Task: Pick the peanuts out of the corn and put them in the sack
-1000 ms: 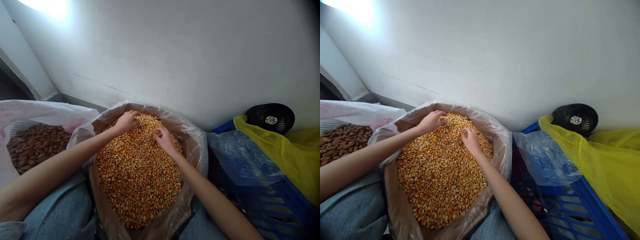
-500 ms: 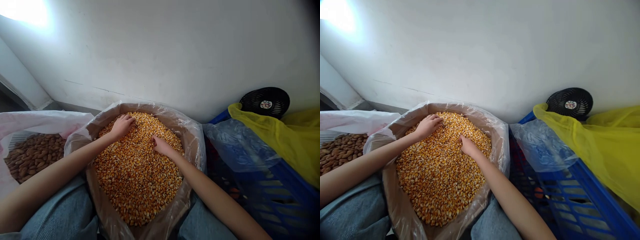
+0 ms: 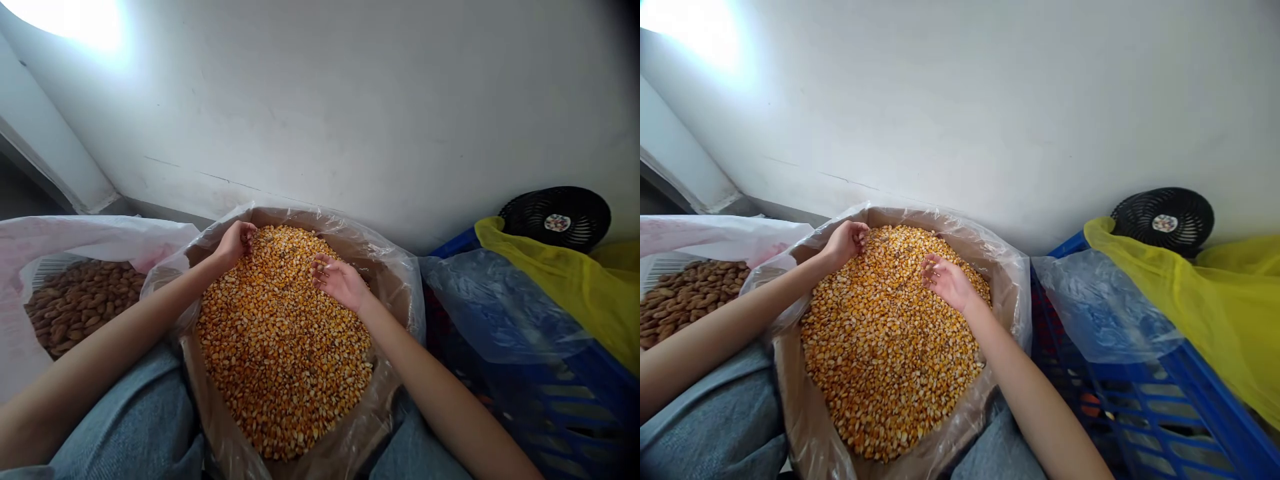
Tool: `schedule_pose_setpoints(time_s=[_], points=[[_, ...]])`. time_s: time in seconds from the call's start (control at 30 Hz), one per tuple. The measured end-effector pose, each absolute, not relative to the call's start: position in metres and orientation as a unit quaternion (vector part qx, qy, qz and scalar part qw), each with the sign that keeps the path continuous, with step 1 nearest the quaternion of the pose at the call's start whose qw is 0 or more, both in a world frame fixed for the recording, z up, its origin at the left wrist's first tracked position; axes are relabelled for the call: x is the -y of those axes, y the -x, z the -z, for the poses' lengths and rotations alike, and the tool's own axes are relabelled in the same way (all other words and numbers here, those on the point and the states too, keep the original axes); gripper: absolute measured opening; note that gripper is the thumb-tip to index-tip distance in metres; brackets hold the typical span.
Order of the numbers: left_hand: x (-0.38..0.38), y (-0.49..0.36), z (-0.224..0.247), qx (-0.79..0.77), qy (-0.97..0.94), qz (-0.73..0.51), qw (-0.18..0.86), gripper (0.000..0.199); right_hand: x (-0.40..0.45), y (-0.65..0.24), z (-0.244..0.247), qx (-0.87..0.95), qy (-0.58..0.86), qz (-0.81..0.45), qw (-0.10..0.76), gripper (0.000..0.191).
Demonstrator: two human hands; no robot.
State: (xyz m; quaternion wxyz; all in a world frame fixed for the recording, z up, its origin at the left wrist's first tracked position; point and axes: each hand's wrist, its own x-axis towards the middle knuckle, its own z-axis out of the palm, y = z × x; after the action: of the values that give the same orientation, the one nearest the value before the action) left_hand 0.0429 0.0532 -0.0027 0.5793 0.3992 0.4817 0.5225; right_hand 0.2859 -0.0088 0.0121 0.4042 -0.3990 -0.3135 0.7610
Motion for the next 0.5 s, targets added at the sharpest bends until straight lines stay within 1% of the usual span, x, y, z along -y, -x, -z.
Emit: schedule_pose_setpoints(time_s=[0.1,0.17,0.23,0.3,0.37,0.43,0.5], points=[[-0.054,-0.046,0.005,-0.562,-0.580,-0.434,0.398,0.021,-0.004,-0.272,-0.013,0.303,0.424,-0.735,0.435,0.019],[-0.055,-0.051,0.006,-0.570,-0.679,-0.362,0.287,0.026,-0.016,-0.260,-0.012,0.389,0.490,-0.654,0.426,0.015],[-0.059,-0.056,0.007,-0.562,-0.732,-0.314,0.222,0.025,-0.029,-0.250,-0.009,0.527,0.551,-0.526,0.377,0.014],[-0.063,-0.058,0.008,-0.558,-0.751,-0.297,0.191,0.023,-0.040,-0.241,-0.005,0.639,0.585,-0.394,0.308,0.017],[-0.065,-0.058,0.010,-0.555,-0.753,-0.297,0.193,0.022,-0.048,-0.236,0.000,0.690,0.600,-0.315,0.255,0.019],[-0.065,-0.057,0.011,-0.544,-0.749,-0.312,0.214,0.022,-0.052,-0.234,0.003,0.697,0.613,-0.290,0.234,0.015],[-0.063,-0.056,0.010,-0.531,-0.729,-0.352,0.251,0.020,-0.053,-0.235,0.005,0.677,0.617,-0.313,0.252,0.012]])
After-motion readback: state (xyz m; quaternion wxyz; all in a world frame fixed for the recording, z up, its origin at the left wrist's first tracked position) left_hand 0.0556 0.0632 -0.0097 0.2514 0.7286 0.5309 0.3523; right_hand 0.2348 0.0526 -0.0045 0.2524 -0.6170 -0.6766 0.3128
